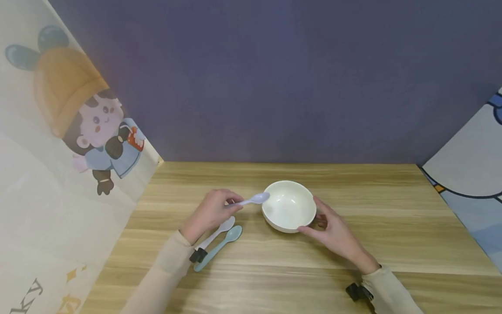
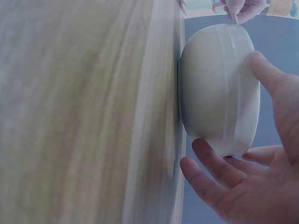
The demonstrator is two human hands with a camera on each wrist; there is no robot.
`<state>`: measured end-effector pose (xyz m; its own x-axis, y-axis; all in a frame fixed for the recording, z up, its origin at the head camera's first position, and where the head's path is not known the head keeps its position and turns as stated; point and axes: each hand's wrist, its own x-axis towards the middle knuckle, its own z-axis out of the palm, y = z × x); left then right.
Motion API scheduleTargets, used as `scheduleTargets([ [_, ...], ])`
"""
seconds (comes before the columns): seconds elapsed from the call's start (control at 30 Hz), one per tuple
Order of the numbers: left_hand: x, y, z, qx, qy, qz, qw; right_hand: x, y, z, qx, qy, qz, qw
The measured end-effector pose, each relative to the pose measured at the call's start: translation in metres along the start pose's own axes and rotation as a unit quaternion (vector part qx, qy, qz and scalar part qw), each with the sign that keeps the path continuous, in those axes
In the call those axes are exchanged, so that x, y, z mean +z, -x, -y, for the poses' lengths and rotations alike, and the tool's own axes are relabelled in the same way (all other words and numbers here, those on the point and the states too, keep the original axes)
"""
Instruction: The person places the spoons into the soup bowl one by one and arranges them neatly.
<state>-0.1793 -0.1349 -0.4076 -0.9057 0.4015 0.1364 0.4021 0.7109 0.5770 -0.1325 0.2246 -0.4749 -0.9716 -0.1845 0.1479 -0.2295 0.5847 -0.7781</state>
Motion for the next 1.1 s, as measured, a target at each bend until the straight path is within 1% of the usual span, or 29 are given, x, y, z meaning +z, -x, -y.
scheduleTargets([
  [0.17,0.004,-0.003,-0.006,0.012,0.002,0.005,0.9999,0.0,0.0,0.001,0.001,-0.005,0.002,1.0],
  [0.37,0.009,-0.01,-0.011,0.008,0.009,0.01,0.9999,0.0,0.0,0.001,0.003,-0.009,0.003,0.9999],
  [0.53,0.013,-0.016,-0.02,0.001,0.012,0.011,0.9999,-0.001,-0.001,0.0,-0.004,-0.011,-0.001,0.9999],
  [0.73,0.021,-0.024,-0.029,0.012,0.013,0.004,0.9998,-0.001,-0.002,-0.001,-0.009,-0.012,0.001,0.9999],
  [1.1,0.033,-0.026,-0.034,0.008,-0.005,0.018,0.9998,0.0,-0.001,0.002,-0.001,0.001,0.004,1.0],
])
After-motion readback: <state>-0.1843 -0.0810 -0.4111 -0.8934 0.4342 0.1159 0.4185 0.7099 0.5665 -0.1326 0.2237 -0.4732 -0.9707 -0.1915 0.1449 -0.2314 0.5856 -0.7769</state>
